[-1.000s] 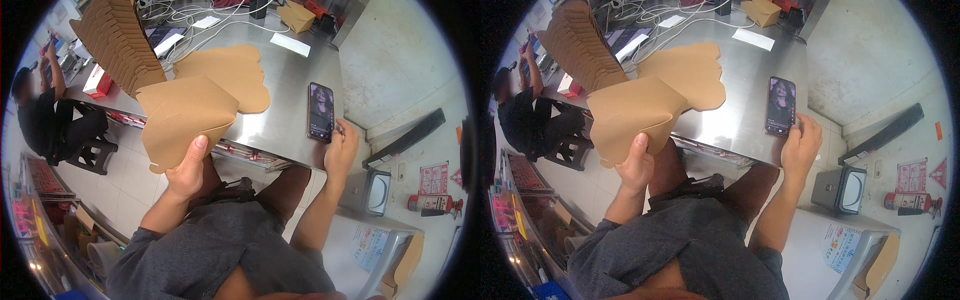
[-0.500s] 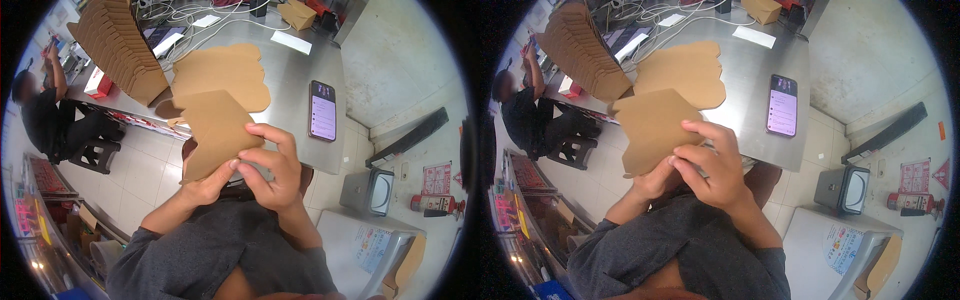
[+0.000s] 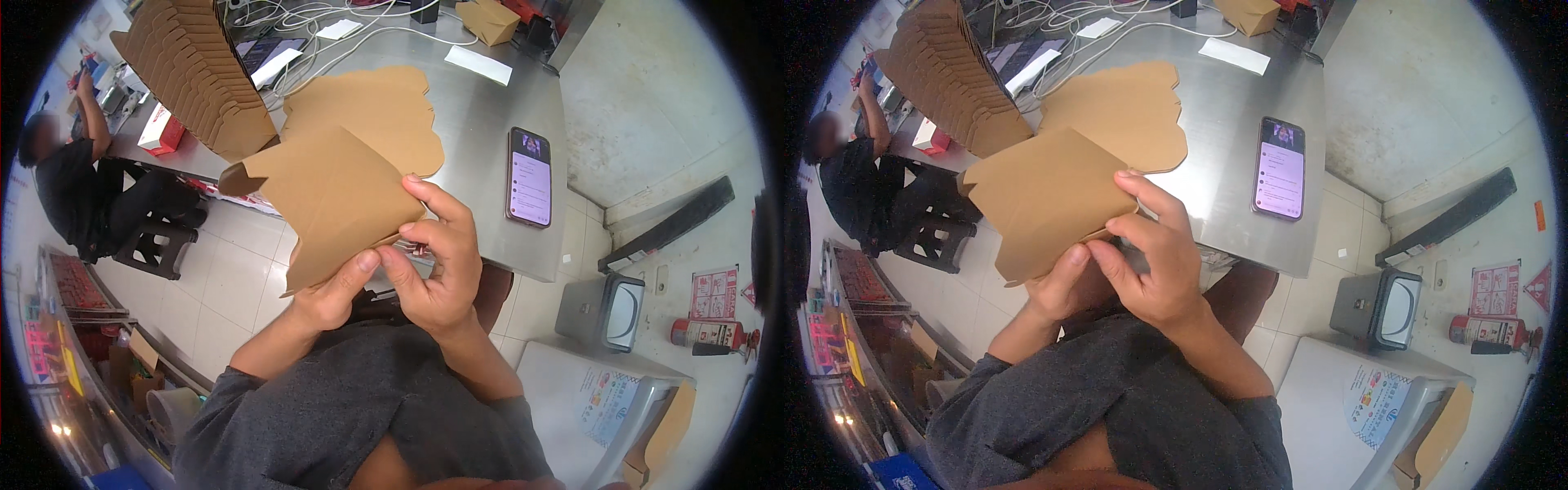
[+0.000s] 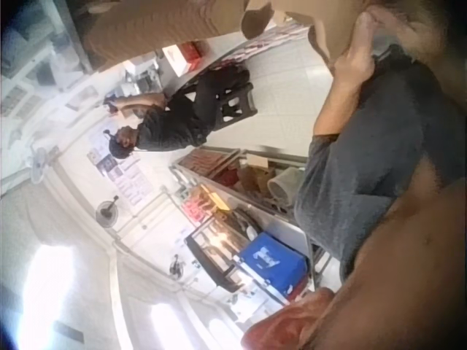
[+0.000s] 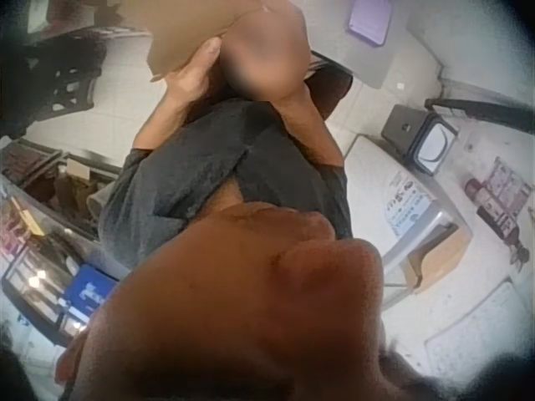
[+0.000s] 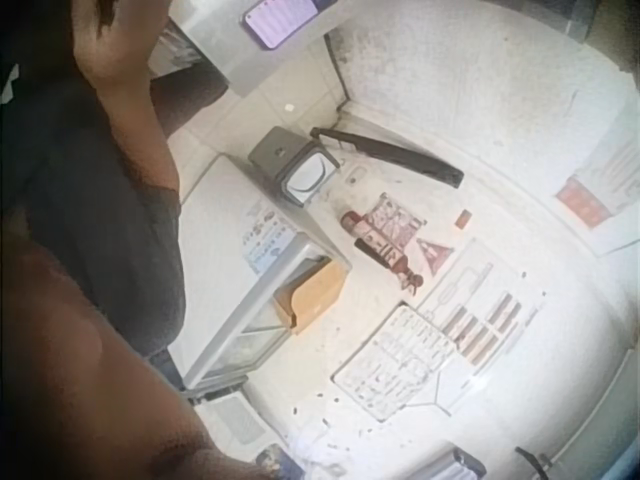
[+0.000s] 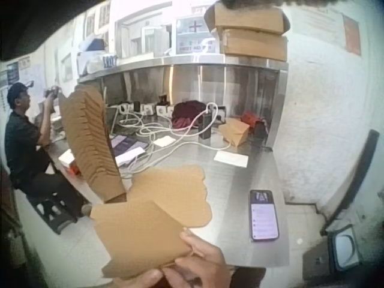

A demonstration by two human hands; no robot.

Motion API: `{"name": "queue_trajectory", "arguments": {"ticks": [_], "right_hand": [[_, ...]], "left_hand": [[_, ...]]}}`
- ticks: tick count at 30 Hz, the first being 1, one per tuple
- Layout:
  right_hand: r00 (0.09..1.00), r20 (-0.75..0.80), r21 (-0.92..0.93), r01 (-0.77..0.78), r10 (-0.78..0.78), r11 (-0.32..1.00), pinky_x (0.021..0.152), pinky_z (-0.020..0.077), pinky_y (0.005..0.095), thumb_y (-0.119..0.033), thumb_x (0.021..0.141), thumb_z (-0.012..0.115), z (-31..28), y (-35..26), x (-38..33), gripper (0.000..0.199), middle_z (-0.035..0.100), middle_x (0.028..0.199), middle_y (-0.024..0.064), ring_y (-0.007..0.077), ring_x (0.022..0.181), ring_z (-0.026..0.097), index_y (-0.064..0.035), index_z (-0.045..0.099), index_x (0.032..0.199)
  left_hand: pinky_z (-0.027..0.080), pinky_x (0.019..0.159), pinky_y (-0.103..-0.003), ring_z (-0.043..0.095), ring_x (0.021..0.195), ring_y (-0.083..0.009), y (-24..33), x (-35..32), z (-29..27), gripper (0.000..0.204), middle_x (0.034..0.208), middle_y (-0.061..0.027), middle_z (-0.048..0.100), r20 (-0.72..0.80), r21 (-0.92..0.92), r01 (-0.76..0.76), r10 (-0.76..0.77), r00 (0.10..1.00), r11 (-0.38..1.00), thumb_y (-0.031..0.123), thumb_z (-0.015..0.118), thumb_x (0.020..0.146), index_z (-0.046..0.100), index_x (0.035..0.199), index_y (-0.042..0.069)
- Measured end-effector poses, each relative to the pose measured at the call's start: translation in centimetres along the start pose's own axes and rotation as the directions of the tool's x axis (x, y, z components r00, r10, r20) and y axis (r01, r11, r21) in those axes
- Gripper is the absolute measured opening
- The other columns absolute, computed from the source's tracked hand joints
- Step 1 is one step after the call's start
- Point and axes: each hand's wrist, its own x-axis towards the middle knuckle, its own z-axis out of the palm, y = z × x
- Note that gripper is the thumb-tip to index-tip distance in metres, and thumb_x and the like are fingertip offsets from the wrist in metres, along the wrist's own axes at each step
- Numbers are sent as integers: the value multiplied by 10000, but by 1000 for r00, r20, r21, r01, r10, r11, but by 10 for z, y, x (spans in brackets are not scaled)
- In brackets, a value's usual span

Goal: The person folds flat cardboard pieces into box shapes by hand. They repeatedly pick up a flat piece, fold the sides and flaps to form a container, and then place the finished box into a growing stack on the counter. The process is continuous and repetitive throughout the clip.

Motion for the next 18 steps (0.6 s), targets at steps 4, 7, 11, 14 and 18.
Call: {"name": "queue_trajectory", "arguments": {"ticks": [4,7,11,14,18], "right_hand": [[998,46,-111,43,-38,993,781,557,294,-59,901,808,-2,-5,5,294,600,1370,278,232,1099,673,-25,576,1077],[999,-13,-59,37,-38,998,847,543,335,-30,873,805,2,-1,4,270,601,1356,288,285,1141,663,-19,586,1030],[991,-101,82,-80,88,993,989,535,423,-46,832,832,9,-1,0,241,633,1320,273,385,1214,655,-24,621,946],[990,-81,99,-111,119,989,955,539,405,-116,835,870,8,1,1,276,639,1295,239,354,1169,660,-31,627,935],[998,-36,35,-41,42,999,946,521,381,-244,834,898,2,10,5,377,631,1237,173,304,1112,637,-46,625,1003]], "left_hand": [[511,957,-392,670,1110,-258,1,-1,4,289,1220,-172,719,-73,6,-2,2,997,1000,90,617,1034,660,1264,-79],[511,962,-392,667,1118,-259,0,1,8,286,1227,-173,714,-95,-36,20,-24,995,999,93,615,1039,660,1263,-78],[510,969,-391,664,1128,-260,0,2,10,282,1236,-173,707,-104,-159,65,-82,991,985,98,611,1045,659,1262,-77],[510,974,-390,662,1135,-260,3,4,7,279,1243,-173,701,-76,-169,63,-77,994,984,101,609,1050,658,1261,-76],[509,988,-385,659,1148,-260,12,11,-4,283,1256,-167,694,75,75,-100,94,993,992,104,606,1058,647,1274,-74]]}}
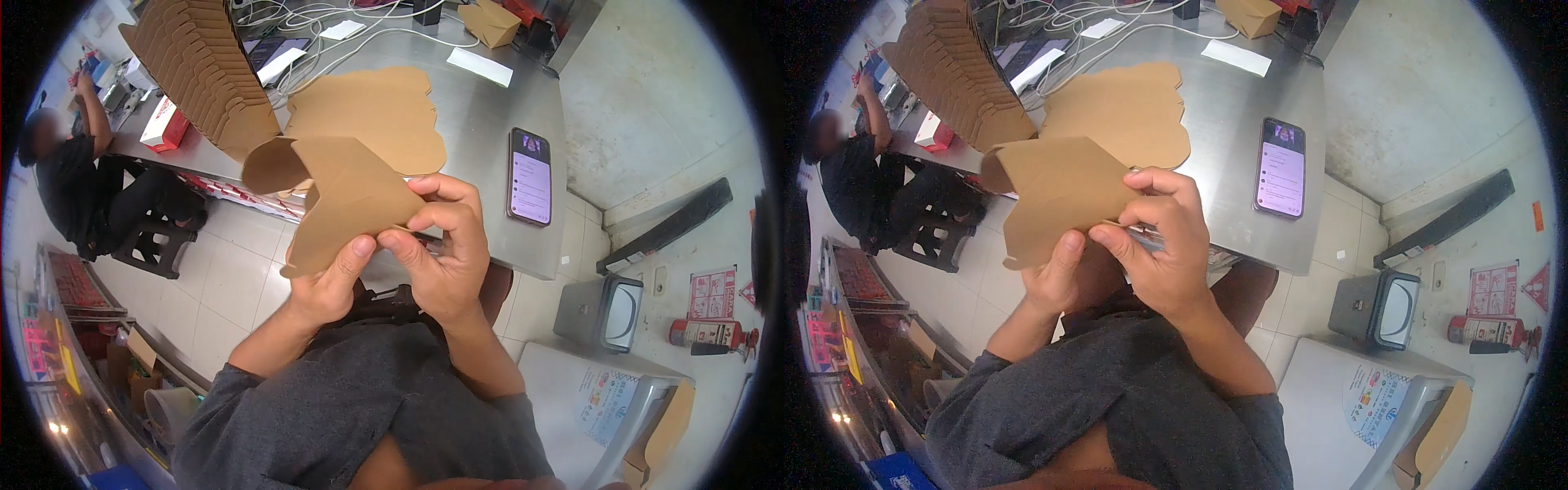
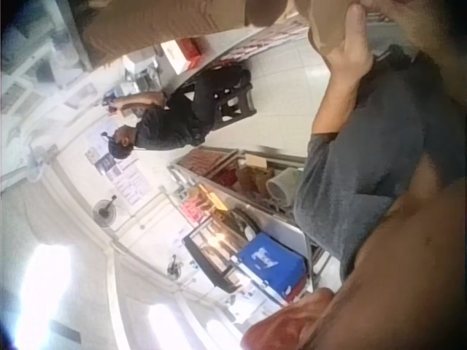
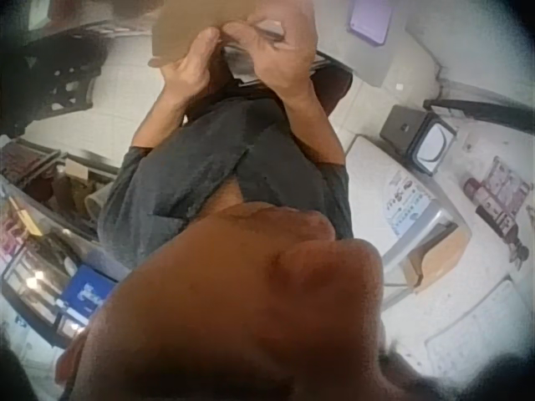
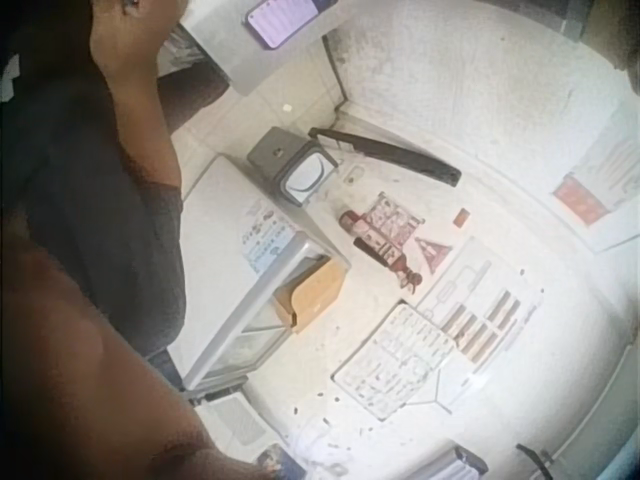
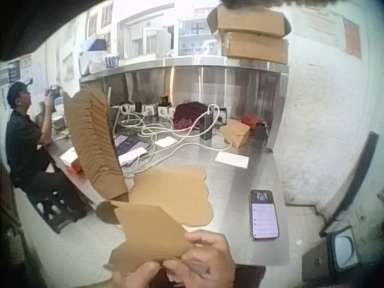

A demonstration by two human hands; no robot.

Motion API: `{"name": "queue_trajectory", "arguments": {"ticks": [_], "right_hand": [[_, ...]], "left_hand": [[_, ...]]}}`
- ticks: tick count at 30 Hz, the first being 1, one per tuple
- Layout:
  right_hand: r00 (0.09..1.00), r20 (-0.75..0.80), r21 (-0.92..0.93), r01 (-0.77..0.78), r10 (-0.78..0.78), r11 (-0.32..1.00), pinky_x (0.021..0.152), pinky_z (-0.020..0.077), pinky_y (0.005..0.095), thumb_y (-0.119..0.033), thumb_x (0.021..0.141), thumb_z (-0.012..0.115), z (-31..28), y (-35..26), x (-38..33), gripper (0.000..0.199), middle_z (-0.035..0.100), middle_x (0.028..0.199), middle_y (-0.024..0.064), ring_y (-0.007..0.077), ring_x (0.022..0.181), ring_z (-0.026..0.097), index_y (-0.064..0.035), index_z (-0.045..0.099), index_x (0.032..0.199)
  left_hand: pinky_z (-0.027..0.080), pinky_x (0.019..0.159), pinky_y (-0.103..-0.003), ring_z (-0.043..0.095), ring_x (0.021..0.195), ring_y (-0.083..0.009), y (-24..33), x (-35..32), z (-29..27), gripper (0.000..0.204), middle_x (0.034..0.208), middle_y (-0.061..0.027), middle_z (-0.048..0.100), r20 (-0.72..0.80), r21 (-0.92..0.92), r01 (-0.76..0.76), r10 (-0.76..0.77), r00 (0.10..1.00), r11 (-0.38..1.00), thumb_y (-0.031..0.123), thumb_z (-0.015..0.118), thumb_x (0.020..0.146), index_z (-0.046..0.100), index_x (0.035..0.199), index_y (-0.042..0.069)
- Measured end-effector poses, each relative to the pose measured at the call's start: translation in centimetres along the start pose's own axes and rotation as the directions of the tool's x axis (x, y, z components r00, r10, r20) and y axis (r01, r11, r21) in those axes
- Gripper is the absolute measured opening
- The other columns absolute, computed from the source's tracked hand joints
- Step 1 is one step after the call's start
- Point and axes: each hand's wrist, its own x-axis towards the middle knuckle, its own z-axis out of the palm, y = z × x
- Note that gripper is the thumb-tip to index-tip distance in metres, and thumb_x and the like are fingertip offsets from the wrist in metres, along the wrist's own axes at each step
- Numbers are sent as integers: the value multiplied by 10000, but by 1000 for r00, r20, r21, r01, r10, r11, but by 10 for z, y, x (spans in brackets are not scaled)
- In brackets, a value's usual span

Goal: The person folds flat cardboard pieces into box shapes by hand. They repeatedly pick up a flat piece, fold the sides and flaps to form a container, and then place the finished box into a growing stack on the counter. The process is continuous and repetitive throughout the clip.

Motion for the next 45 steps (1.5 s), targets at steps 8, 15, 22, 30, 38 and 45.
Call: {"name": "queue_trajectory", "arguments": {"ticks": [8,15,22,30,38,45], "right_hand": [[997,34,82,69,-72,994,1052,445,409,-526,990,655,2,6,3,670,588,1308,182,308,1202,566,4,526,1378],[981,193,-31,-30,36,999,1192,298,458,-596,1071,450,-5,-4,-6,825,432,1531,261,367,1395,424,50,342,1573],[940,339,33,-49,35,998,1249,199,494,-679,928,653,-30,-8,-1,936,221,1678,297,442,1544,242,-58,417,1586],[867,468,-152,-114,173,982,1167,353,488,-333,899,784,-86,-11,12,392,546,1518,201,397,1420,469,-94,730,1204],[897,-296,-771,-427,328,471,1174,358,494,-267,985,680,-149,32,0,477,515,1519,254,436,1386,471,5,630,1374],[897,-167,-861,-335,410,383,1180,349,502,-300,1009,662,-140,29,-7,460,465,1558,269,428,1419,425,-44,635,1390]], "left_hand": [[506,999,-404,641,1179,-270,4,-2,-8,348,1287,-152,674,199,-145,201,-170,965,969,105,692,999,636,1308,-46],[522,936,-397,671,1102,-275,5,8,-18,361,1181,-116,691,376,169,111,-168,911,979,129,836,896,715,1221,28],[497,804,-423,640,871,-347,-1,19,-39,278,945,-143,669,781,-29,147,-69,621,989,155,861,860,757,1050,-18],[438,721,-445,666,772,-345,-6,32,-75,252,864,-164,729,849,-172,187,49,526,967,180,905,820,775,907,-17],[461,733,-445,703,794,-312,-6,18,-85,328,901,-148,756,752,-259,389,-68,656,884,167,931,793,764,1002,-23],[466,732,-450,703,802,-308,-12,15,-78,340,921,-163,750,745,-292,452,-96,660,843,158,927,798,760,1028,-27]]}}
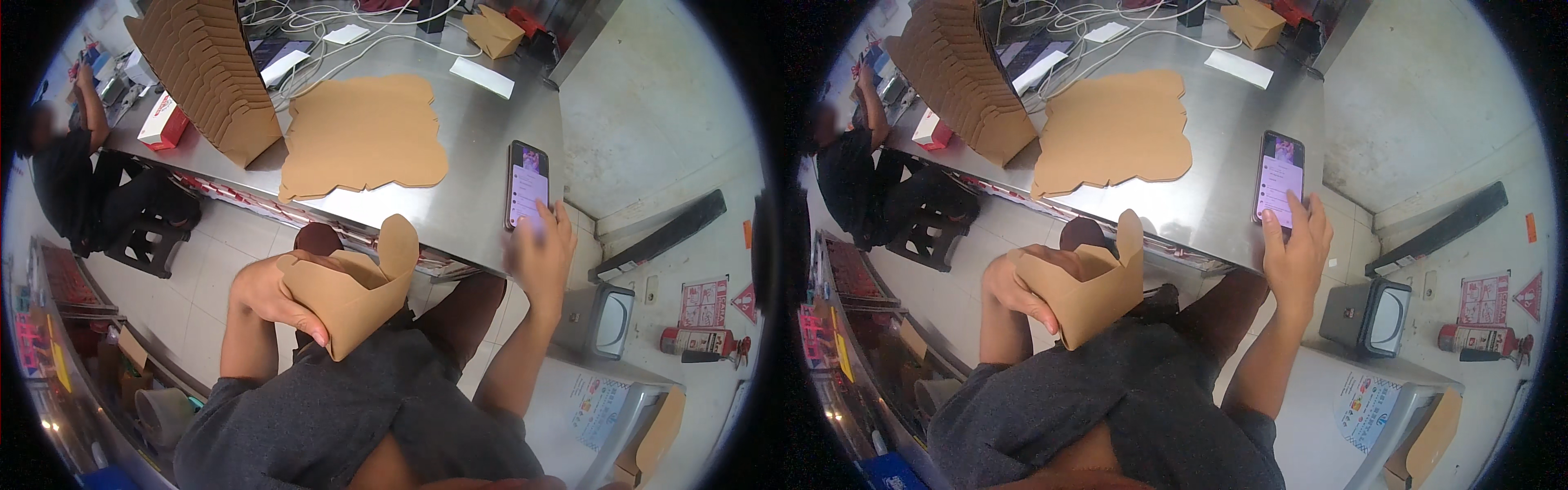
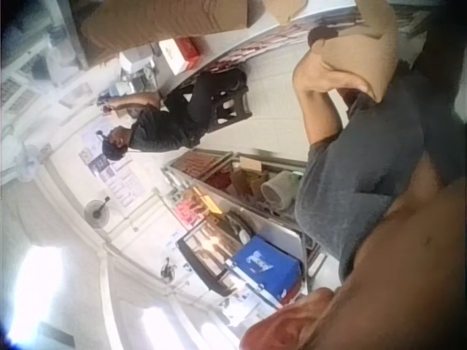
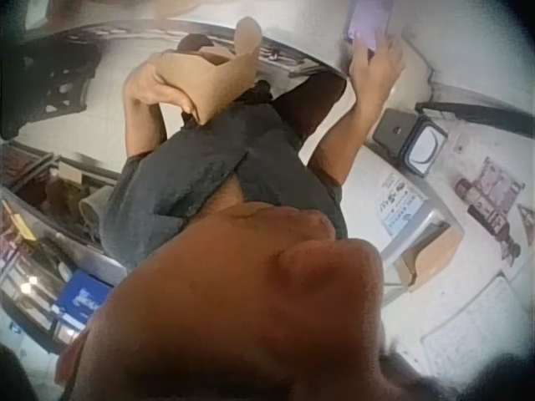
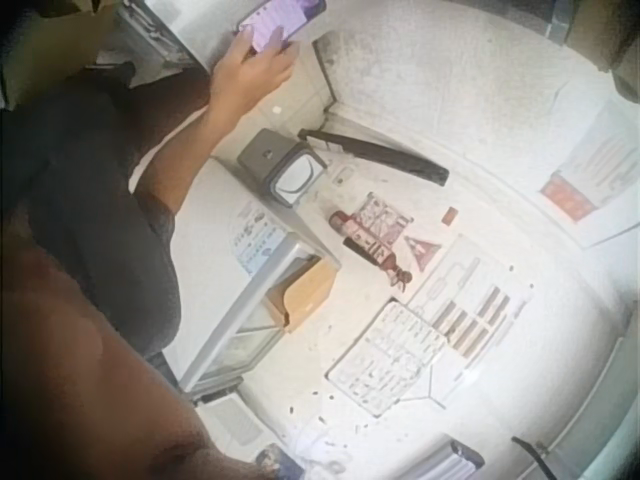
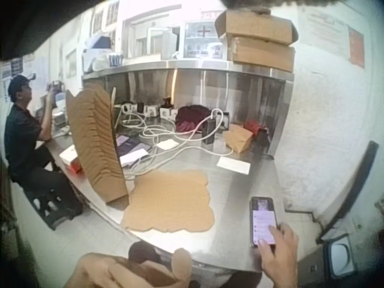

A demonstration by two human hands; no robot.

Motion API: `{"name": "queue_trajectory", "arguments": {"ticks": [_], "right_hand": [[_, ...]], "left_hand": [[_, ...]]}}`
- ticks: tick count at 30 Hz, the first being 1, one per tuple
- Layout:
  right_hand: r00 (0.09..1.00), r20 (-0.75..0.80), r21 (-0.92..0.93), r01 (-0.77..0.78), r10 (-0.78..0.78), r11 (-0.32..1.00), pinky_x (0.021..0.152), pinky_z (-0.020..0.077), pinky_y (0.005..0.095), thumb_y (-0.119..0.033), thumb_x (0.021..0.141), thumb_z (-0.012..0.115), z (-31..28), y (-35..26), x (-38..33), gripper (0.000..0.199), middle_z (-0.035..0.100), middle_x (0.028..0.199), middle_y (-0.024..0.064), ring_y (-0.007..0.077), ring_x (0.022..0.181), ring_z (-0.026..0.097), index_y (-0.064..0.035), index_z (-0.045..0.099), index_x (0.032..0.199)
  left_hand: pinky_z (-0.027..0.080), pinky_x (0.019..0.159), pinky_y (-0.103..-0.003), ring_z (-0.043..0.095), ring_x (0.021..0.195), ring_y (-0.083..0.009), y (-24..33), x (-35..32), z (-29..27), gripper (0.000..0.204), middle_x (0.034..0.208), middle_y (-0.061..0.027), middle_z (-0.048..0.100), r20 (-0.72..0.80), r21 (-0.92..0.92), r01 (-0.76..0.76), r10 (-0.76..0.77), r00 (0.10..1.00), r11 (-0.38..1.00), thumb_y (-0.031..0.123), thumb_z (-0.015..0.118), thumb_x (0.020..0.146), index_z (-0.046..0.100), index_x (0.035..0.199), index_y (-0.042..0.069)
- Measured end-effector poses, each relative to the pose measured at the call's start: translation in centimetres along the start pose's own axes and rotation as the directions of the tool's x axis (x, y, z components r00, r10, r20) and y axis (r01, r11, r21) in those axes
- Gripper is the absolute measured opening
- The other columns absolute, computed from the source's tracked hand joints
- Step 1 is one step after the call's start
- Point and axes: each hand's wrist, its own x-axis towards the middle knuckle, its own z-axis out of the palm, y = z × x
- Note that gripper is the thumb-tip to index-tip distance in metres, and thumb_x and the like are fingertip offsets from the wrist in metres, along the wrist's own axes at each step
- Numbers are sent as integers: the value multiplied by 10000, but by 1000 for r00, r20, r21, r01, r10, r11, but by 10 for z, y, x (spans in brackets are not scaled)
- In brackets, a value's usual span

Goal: The person folds flat cardboard pieces into box shapes by hand. They repeatedly pick up a flat piece, fold the sides and flaps to form a container, and then place the finished box into a growing stack on the counter. The process is continuous and repetitive throughout the clip.

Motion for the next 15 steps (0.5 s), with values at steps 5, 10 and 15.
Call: {"name": "queue_trajectory", "arguments": {"ticks": [5,10,15], "right_hand": [[996,-56,376,-40,66,926,1184,338,478,-276,1012,658,1,16,2,338,469,1562,259,407,1433,424,-72,690,1280],[995,35,352,-100,94,931,1214,298,470,-263,1026,635,0,23,8,321,457,1576,255,395,1467,390,-62,685,1272],[984,-47,336,-144,169,931,1246,256,472,-279,1029,629,5,9,13,363,437,1601,243,379,1506,351,-38,682,1294]], "left_hand": [[479,737,-447,707,823,-308,1,-1,-1,360,946,-167,747,5,31,10,-10,1000,999,163,923,807,750,1055,-32],[493,771,-453,705,851,-310,0,1,2,439,953,-173,745,-23,-70,37,-39,999,997,185,937,797,726,1095,-57],[491,773,-457,694,849,-305,-11,0,-4,485,938,-181,736,11,-90,-7,8,1000,996,211,958,770,714,1076,-75]]}}
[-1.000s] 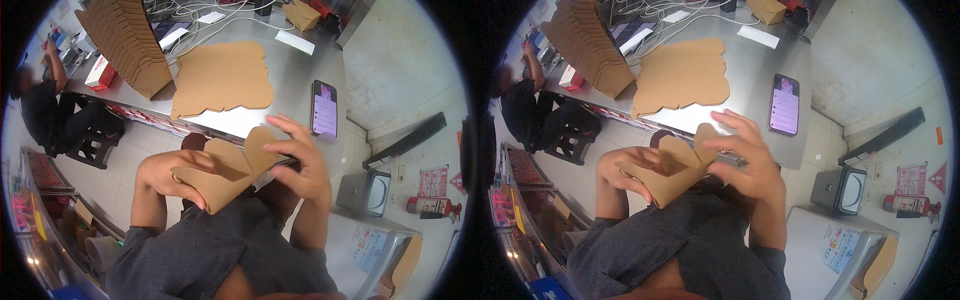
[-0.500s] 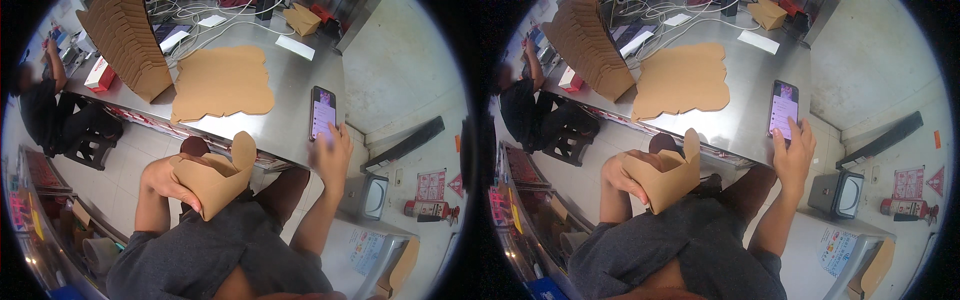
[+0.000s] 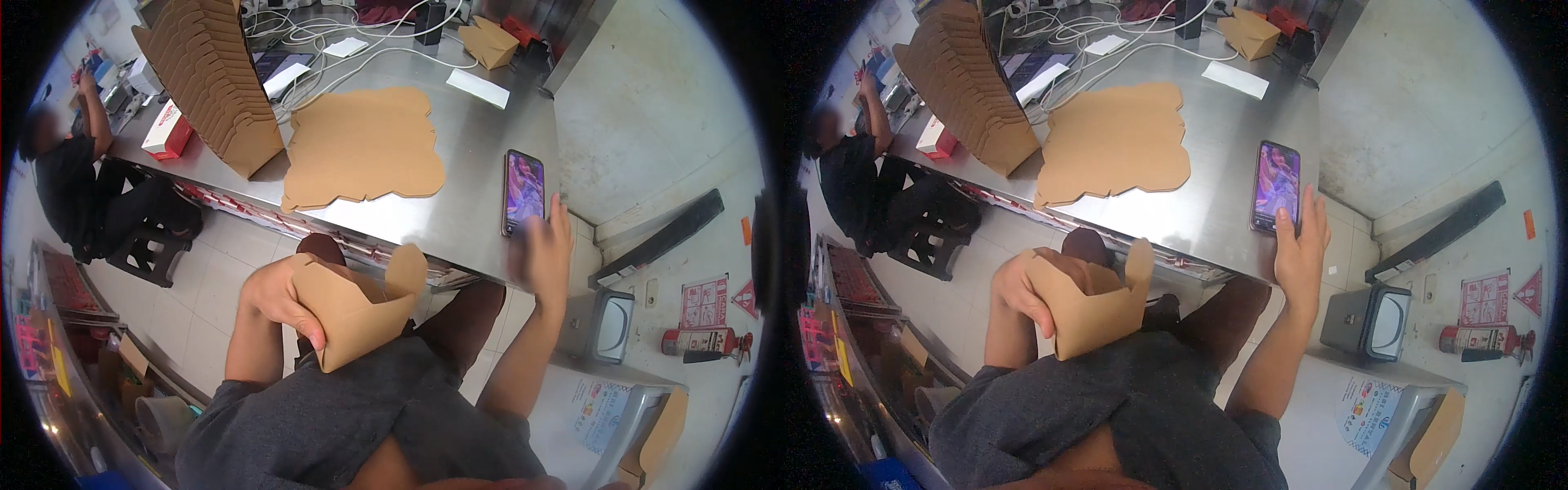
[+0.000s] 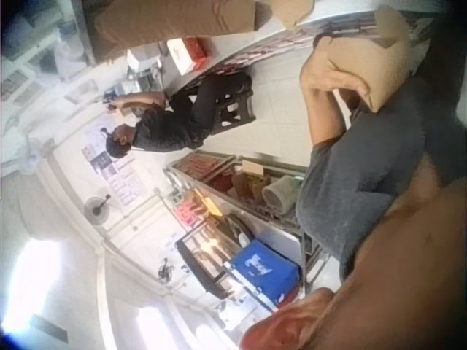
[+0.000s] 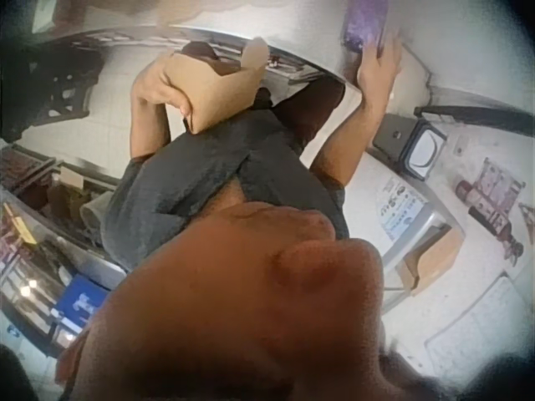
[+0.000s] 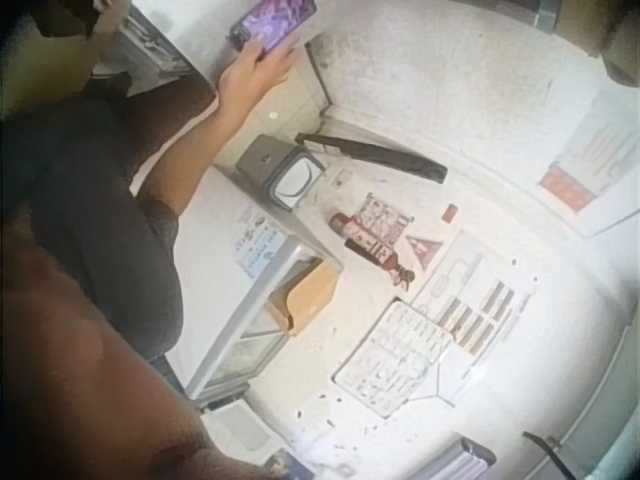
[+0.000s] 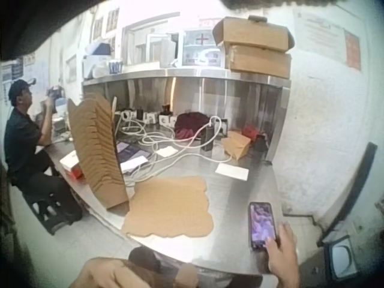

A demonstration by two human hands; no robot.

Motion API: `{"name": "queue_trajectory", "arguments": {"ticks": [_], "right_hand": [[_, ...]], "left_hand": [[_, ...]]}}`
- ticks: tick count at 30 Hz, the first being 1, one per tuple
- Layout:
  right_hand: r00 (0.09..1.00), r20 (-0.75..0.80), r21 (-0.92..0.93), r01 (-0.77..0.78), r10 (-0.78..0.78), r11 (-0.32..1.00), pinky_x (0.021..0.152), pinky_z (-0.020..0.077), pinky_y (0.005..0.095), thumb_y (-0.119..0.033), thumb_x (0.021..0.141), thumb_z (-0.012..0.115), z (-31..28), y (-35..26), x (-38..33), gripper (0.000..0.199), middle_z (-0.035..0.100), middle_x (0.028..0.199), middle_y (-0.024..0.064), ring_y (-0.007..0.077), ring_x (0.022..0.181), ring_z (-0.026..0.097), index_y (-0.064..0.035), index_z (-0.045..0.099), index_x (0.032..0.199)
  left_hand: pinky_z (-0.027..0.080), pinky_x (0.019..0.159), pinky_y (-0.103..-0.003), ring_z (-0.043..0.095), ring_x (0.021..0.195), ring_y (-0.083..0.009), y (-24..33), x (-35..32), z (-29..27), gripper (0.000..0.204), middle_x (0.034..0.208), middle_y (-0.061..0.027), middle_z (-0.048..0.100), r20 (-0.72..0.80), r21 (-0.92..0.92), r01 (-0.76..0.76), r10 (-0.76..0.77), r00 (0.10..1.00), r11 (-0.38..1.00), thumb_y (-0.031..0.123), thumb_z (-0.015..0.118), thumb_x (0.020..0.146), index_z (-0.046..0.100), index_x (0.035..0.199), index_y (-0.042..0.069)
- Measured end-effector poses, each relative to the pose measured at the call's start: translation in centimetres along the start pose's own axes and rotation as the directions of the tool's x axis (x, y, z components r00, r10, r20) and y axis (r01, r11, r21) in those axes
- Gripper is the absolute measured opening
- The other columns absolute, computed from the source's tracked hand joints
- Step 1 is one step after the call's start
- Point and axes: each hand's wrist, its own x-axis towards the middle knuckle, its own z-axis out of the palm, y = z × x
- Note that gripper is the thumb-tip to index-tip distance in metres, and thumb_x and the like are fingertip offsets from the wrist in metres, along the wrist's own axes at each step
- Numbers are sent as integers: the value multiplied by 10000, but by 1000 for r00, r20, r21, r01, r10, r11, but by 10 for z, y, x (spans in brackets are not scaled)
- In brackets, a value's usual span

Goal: The person folds flat cardboard pieces into box shapes by hand. They repeatedly pick up a flat piece, fold the sides and flaps to form a container, and then place the finished box into a growing stack on the counter. The process is continuous and repetitive throughout the clip.

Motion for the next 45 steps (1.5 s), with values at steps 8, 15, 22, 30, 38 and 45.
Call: {"name": "queue_trajectory", "arguments": {"ticks": [8,15,22,30,38,45], "right_hand": [[814,314,587,238,-488,774,1211,325,462,-255,949,718,-7,-56,-35,398,579,1487,184,343,1419,500,-42,697,1285],[456,599,694,115,-658,711,1175,355,479,-300,941,746,5,-86,-50,361,620,1434,171,349,1378,524,-6,719,1149],[579,442,721,225,-685,655,1194,294,469,-257,1012,657,0,-86,-43,265,587,1465,201,340,1409,435,4,664,966],[690,447,676,157,-570,720,1205,265,463,-218,1054,587,25,-85,-51,224,538,1520,204,341,1427,410,-10,652,1003],[676,583,663,-76,-450,745,1191,300,459,-180,1041,594,18,-79,-55,199,510,1539,232,316,1414,447,2,657,990],[709,515,759,-117,-481,640,1198,290,455,-235,1055,613,43,-84,-72,247,457,1588,249,300,1439,426,-15,636,945]], "left_hand": [[480,712,-417,640,810,-253,-18,7,9,680,943,-141,710,-267,-112,-13,-17,964,994,488,940,737,691,1061,-56],[554,932,-342,705,1045,-185,-28,16,10,746,1139,-94,746,-299,-177,-20,-34,954,984,497,848,859,622,1305,-57],[486,1020,-377,641,1233,-245,-10,33,22,659,1316,-169,680,-502,385,170,52,863,907,314,695,988,407,1516,47],[456,953,-381,595,1035,-238,-4,43,19,231,1080,-102,618,-281,546,-1,184,942,838,157,766,919,612,1053,50],[457,888,-342,577,981,-195,-12,40,18,269,1050,-81,612,-316,509,92,86,945,856,227,749,967,597,1083,38],[446,920,-348,573,1017,-216,-15,37,13,259,991,-64,637,-232,505,94,30,972,858,277,736,993,661,1018,30]]}}
